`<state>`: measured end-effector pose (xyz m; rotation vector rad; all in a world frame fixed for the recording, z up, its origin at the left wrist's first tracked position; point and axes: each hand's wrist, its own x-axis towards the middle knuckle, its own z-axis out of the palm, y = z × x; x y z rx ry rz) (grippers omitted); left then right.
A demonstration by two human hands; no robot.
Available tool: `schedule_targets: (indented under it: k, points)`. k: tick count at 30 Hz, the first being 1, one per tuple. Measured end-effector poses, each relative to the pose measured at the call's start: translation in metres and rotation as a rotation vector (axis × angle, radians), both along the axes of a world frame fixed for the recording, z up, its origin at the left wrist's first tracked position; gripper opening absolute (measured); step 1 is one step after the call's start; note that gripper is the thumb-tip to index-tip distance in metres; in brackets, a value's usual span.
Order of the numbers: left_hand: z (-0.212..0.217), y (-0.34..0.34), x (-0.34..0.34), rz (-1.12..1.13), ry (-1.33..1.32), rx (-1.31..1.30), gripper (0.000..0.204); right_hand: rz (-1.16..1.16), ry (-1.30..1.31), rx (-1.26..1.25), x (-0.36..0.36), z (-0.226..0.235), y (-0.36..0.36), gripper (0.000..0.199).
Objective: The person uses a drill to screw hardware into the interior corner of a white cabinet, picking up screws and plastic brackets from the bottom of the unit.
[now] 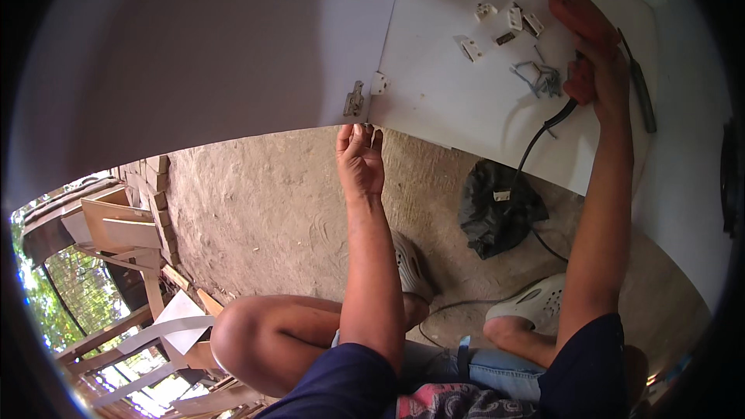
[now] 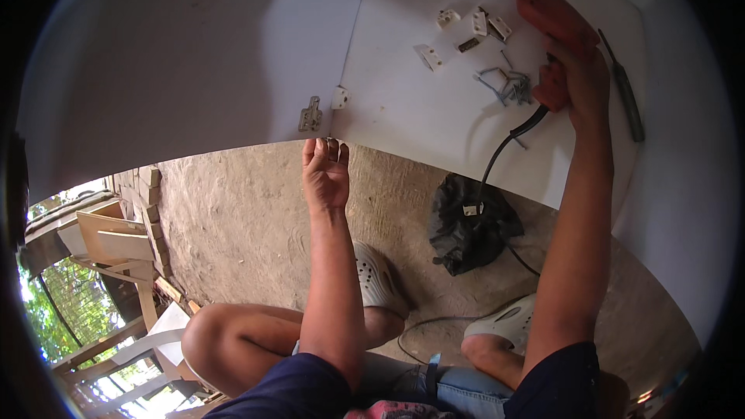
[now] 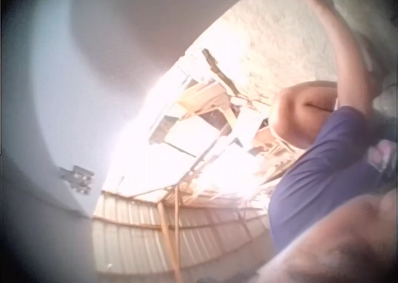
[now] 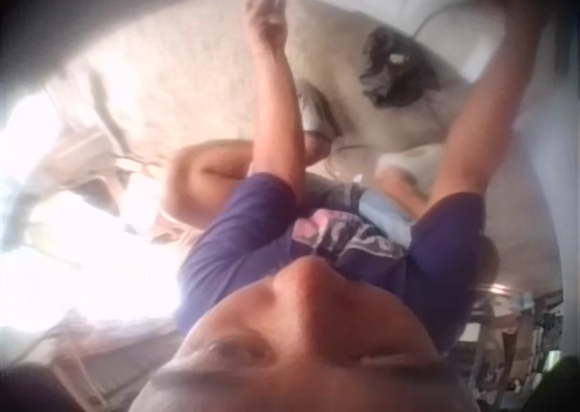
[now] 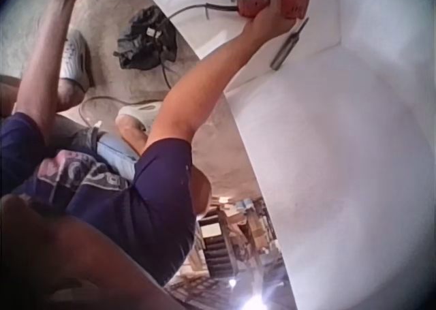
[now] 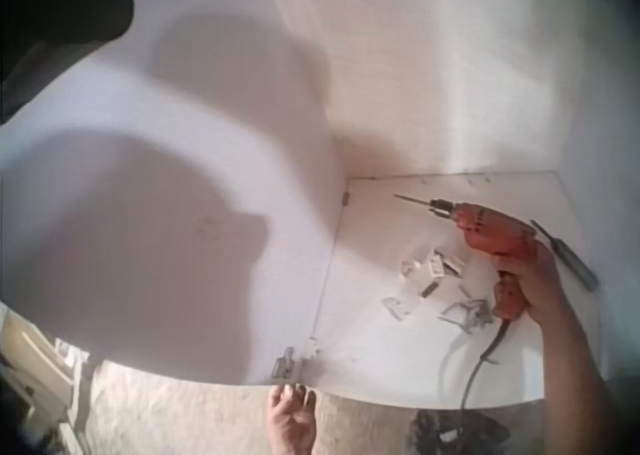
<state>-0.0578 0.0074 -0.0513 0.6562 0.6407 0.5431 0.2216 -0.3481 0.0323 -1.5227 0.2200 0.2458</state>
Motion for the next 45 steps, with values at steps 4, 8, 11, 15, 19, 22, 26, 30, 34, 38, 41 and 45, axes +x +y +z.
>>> schedule_targets:
  k: [4,8,11,15,19,22,26,30,34,38,41,45]
  points:
    - [0.0,-0.002,0.002,-0.005,-0.01,-0.003,0.028,-0.009,-0.007,-0.043,0.004,-0.005,0.0,0.033]
    - [-0.002,0.003,0.0,-0.028,-0.015,0.0,0.025,-0.012,-0.027,-0.069,0.004,-0.005,-0.001,0.034]
    - [-0.002,0.004,-0.001,-0.041,-0.026,0.015,0.019,0.001,-0.035,-0.078,0.002,-0.002,0.001,0.036]
    - [0.004,0.003,0.001,-0.06,-0.017,0.017,0.017,0.026,-0.016,-0.101,0.003,-0.003,-0.002,0.043]
    - [0.006,-0.001,0.004,-0.084,-0.062,-0.036,0.025,0.002,-0.019,-0.098,0.003,-0.004,-0.002,0.045]
    - [0.004,0.001,0.003,-0.079,-0.077,-0.046,0.024,0.027,0.005,-0.105,0.004,-0.005,-0.003,0.048]
    - [0.004,0.0,0.003,-0.076,-0.052,-0.042,0.02,0.018,-0.011,-0.094,0.003,-0.004,-0.003,0.05]
    - [0.003,0.002,0.003,-0.082,-0.057,-0.028,0.018,-0.021,-0.025,-0.101,0.001,-0.002,0.002,0.043]
    - [0.002,0.002,0.002,-0.09,-0.042,0.003,0.018,-0.028,-0.025,-0.115,0.001,0.001,0.002,0.043]
    - [0.005,-0.001,0.002,-0.08,-0.025,0.009,0.02,-0.003,-0.024,-0.1,0.002,-0.003,-0.001,0.048]
    - [0.004,-0.003,0.002,-0.073,-0.052,-0.032,0.022,0.003,-0.007,-0.099,0.003,-0.005,-0.002,0.046]
    - [0.007,-0.008,0.003,-0.078,-0.043,-0.046,0.022,0.008,-0.018,-0.097,0.005,-0.007,-0.003,0.045]
